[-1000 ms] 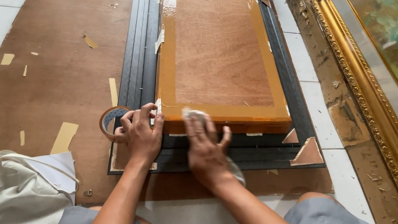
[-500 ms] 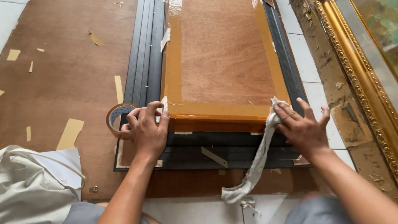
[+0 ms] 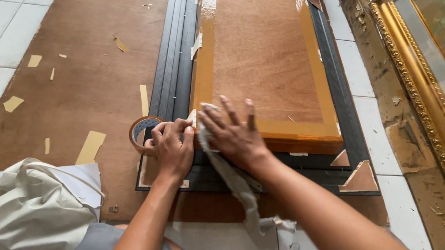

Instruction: Applying brown adhesive tape to the back of a picture frame to secure the backing and seal the assembly.

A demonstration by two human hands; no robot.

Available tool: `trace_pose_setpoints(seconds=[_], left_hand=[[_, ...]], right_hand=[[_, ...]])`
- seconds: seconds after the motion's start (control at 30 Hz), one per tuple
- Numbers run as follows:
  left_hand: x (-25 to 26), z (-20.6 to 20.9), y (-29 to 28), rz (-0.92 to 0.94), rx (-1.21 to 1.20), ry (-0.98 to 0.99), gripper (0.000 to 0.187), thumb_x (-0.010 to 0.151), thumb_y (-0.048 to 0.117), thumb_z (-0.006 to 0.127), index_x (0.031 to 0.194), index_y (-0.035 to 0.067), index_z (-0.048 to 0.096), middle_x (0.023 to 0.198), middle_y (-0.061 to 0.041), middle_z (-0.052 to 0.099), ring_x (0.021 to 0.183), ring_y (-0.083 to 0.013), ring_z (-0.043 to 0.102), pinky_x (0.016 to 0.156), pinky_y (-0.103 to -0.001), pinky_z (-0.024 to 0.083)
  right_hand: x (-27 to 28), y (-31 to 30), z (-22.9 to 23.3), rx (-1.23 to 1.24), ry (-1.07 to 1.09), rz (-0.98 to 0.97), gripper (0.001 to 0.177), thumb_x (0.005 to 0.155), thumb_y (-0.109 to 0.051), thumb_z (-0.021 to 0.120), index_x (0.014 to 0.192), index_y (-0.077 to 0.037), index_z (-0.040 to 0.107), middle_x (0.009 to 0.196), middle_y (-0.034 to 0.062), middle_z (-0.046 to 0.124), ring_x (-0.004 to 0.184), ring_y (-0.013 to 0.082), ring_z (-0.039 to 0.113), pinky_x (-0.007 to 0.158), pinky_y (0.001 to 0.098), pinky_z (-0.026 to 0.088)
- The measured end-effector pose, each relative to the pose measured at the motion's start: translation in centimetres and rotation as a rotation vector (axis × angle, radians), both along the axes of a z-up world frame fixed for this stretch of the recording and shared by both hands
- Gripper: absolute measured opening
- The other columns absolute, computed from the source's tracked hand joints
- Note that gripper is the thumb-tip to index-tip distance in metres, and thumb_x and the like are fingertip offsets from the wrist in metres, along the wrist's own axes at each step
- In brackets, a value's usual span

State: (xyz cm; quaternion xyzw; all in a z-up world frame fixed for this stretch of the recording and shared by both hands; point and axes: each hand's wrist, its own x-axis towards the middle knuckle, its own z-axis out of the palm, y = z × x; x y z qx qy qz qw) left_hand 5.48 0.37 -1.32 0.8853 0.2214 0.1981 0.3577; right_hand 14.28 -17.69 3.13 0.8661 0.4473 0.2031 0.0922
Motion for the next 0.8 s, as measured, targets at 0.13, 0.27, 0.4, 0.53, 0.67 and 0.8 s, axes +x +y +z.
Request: trace_pose_setpoints(seconds=[0.13,0.27,0.4,0.53,0.67,0.8], left_hand=[[-0.5,1.3,-0.2,0.003,-0.039,0.012,0.030,0.114,0.054,0.047,0.119,0.033,0.068,0.113,0.001,0.064,0.147,-0.0232,0.044,0.119,-0.064,0.019],[-1.4,2.9,-0.3,-0.053,-0.021,-0.007,0.034,0.112,0.062,0.054,0.126,0.035,0.070,0.111,0.002,0.067,0.146,-0.0245,0.045,0.117,-0.066,0.019],[-1.0,2.3,-0.2,-0.057,-0.002,0.008,0.029,0.110,0.057,0.065,0.128,0.036,0.071,0.111,0.003,0.069,0.146,-0.0253,0.046,0.116,-0.068,0.021],[-1.0,2.5,-0.2,-0.058,-0.004,0.011,0.028,0.109,0.057,0.066,0.126,0.035,0.071,0.108,0.003,0.069,0.144,-0.0260,0.047,0.114,-0.069,0.023],[-1.3,4.7,-0.4,-0.075,0.022,0.090,0.033,0.110,0.054,0.063,0.129,0.029,0.073,0.109,0.008,0.077,0.135,-0.0260,0.046,0.110,-0.060,0.022],[-0.7,2.4,-0.2,-0.032,0.022,0.028,0.026,0.107,0.056,0.070,0.123,0.036,0.071,0.106,0.004,0.069,0.144,-0.0266,0.048,0.113,-0.070,0.024]], right_hand=[[-0.5,2.9,-0.4,0.060,0.060,0.039,0.072,0.112,-0.055,0.052,0.178,-0.032,0.036,0.179,-0.0025,0.046,0.168,0.0417,0.032,0.120,0.0858,0.015],[0.3,-2.9,0.8,-0.007,0.025,-0.024,0.065,0.116,-0.057,0.044,0.177,-0.037,0.038,0.179,-0.0069,0.046,0.166,0.0389,0.034,0.117,0.0809,0.017],[1.9,-15.1,1.6,-0.127,-0.116,-0.119,0.066,0.111,-0.057,0.051,0.174,-0.038,0.043,0.177,-0.0078,0.049,0.166,0.0387,0.039,0.116,0.0812,0.026],[4.5,-28.4,2.2,-0.194,-0.114,-0.317,0.063,0.107,-0.061,0.053,0.168,-0.045,0.049,0.181,-0.0088,0.047,0.171,0.0418,0.036,0.120,0.0843,0.027],[7.4,-35.2,0.9,-0.197,-0.242,-0.241,0.076,0.105,-0.072,0.040,0.173,-0.040,0.047,0.190,-0.0072,0.042,0.174,0.0364,0.026,0.124,0.0766,0.018],[5.3,-26.2,1.2,-0.216,-0.188,-0.235,0.066,0.102,-0.072,0.051,0.165,-0.051,0.049,0.182,-0.0166,0.045,0.175,0.0333,0.032,0.122,0.0756,0.031]])
